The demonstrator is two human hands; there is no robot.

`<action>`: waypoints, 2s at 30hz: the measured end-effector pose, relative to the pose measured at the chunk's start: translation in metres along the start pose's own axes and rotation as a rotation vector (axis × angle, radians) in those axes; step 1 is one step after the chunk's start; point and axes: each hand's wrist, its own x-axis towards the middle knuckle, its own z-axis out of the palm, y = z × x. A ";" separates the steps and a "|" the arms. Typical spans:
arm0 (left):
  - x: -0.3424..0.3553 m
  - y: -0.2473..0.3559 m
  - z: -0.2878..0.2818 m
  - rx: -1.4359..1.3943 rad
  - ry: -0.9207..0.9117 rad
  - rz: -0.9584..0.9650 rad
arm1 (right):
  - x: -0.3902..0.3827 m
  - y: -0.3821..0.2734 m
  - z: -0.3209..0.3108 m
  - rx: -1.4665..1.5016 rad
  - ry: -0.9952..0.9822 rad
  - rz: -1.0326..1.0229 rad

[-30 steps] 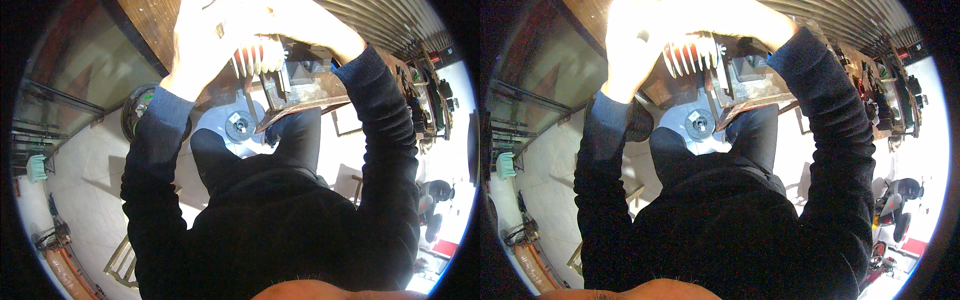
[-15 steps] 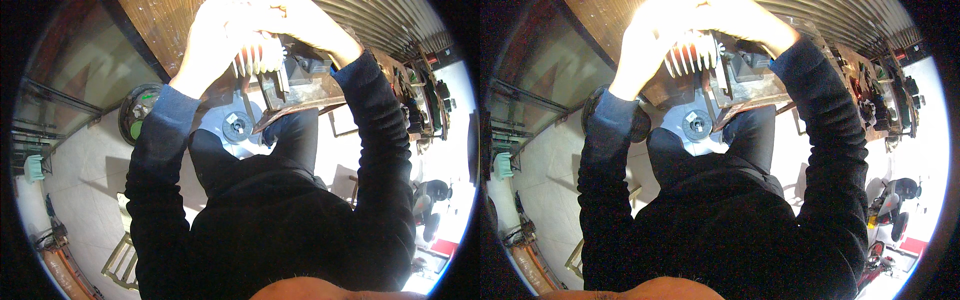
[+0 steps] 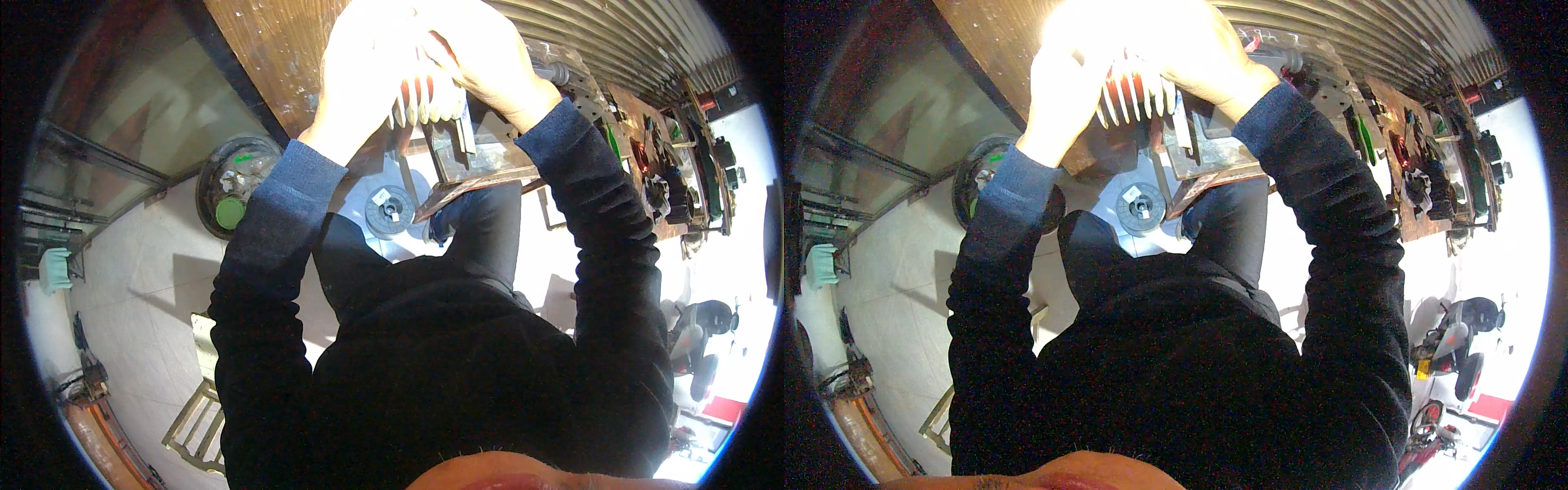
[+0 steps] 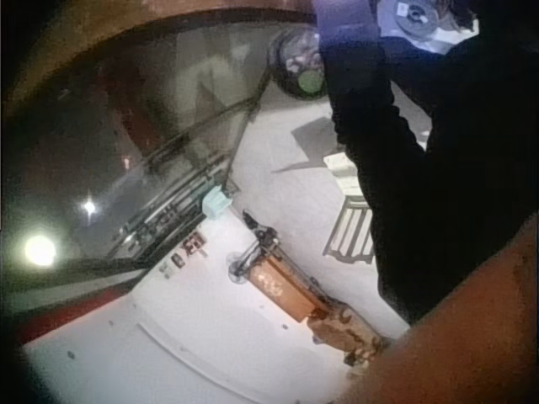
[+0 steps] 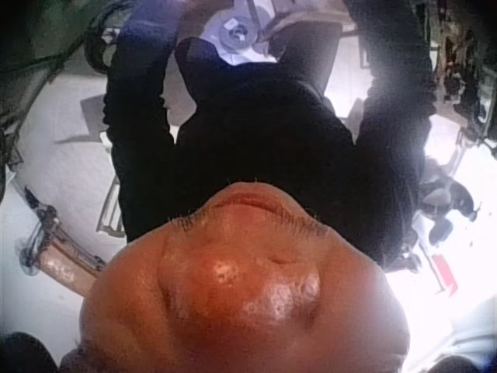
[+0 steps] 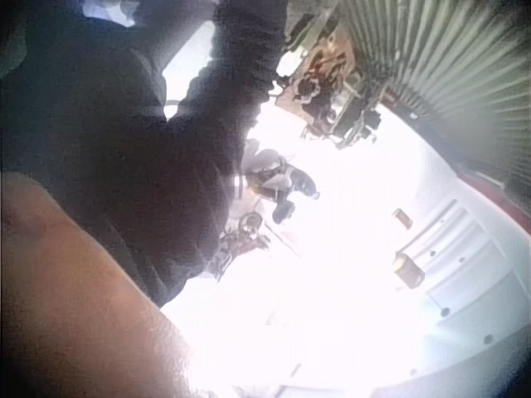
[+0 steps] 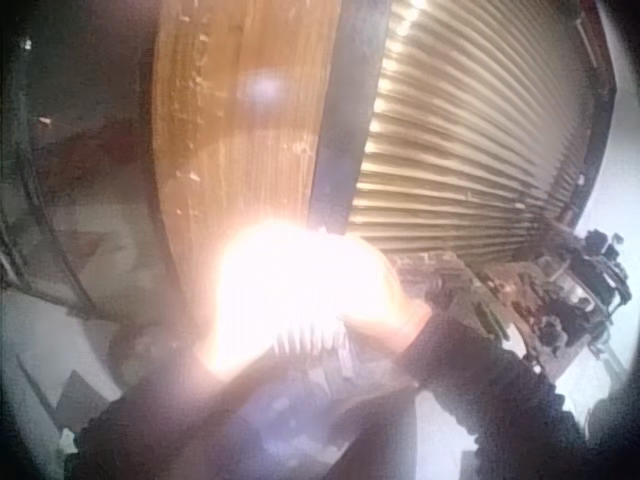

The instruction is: The person works on a finned electrical component, likely a stator, using pliers to manipulate and secure wires. They repeatedly adjust the wires and the component on a workbench in a workshop setting.

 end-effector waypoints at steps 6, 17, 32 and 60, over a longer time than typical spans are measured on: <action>0.001 0.001 -0.003 0.016 0.040 0.002 | -0.007 0.017 -0.003 -0.227 0.067 -0.154; 0.005 -0.003 0.003 0.050 0.052 0.031 | -0.010 -0.023 -0.019 -0.127 -0.145 0.039; 0.012 -0.011 0.013 0.065 0.038 0.093 | -0.034 -0.033 0.000 -0.525 0.012 0.169; 0.065 -0.121 -0.013 -0.516 -1.313 -0.059 | -0.190 -0.013 -0.139 -0.270 0.773 0.625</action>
